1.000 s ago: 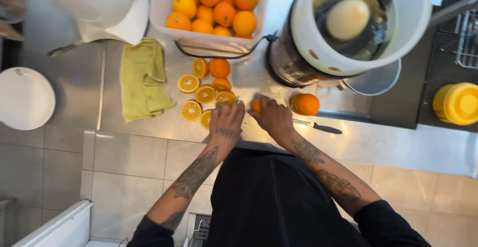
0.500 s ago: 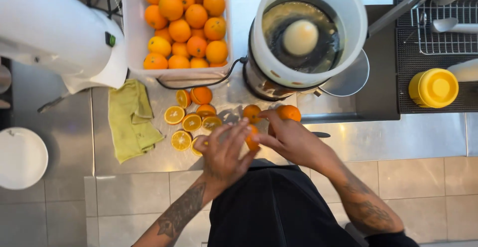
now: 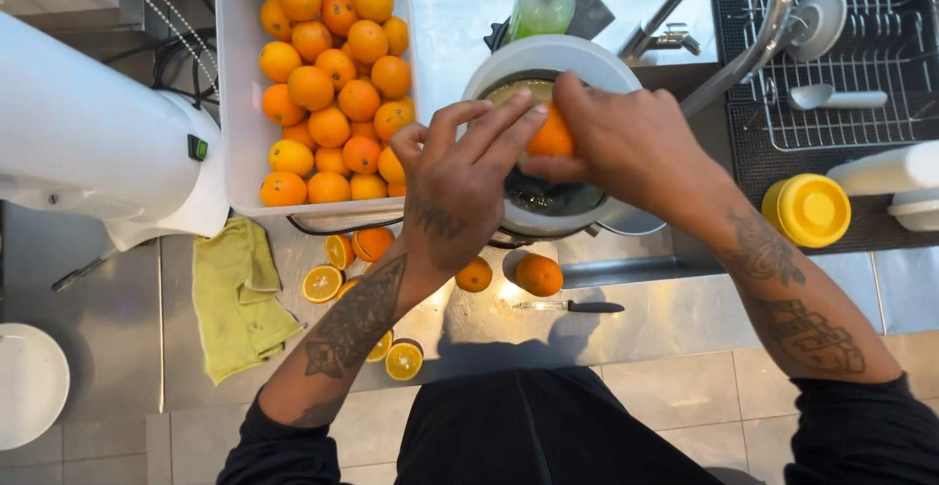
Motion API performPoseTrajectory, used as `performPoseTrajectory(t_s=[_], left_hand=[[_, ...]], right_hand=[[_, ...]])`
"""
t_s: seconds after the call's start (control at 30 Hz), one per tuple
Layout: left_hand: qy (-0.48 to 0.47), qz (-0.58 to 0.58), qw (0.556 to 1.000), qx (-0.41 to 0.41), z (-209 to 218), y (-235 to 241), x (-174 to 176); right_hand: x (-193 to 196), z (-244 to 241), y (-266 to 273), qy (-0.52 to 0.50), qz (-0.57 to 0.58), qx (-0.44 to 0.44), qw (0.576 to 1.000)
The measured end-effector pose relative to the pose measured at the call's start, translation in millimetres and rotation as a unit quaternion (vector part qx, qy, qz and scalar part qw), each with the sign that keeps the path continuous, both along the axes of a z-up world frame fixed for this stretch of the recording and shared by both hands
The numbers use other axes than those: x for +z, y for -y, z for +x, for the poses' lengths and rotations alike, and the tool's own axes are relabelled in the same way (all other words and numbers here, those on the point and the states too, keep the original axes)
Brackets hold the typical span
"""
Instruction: Slice oranges in half and extract juice using an electric citrus juicer.
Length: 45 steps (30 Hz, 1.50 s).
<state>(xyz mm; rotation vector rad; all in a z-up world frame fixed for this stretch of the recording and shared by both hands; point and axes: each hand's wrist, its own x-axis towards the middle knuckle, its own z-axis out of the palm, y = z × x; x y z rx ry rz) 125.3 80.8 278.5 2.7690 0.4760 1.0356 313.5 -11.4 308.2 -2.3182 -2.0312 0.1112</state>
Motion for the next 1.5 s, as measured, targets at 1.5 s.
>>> performPoseTrajectory(t_s=[1.5], left_hand=[[-0.363,-0.104,0.875,0.302,-167.9,82.9,-237.9]], right_hand=[[-211.0,-168.6,66.9,-0.040,-0.058,-0.064,0.995]])
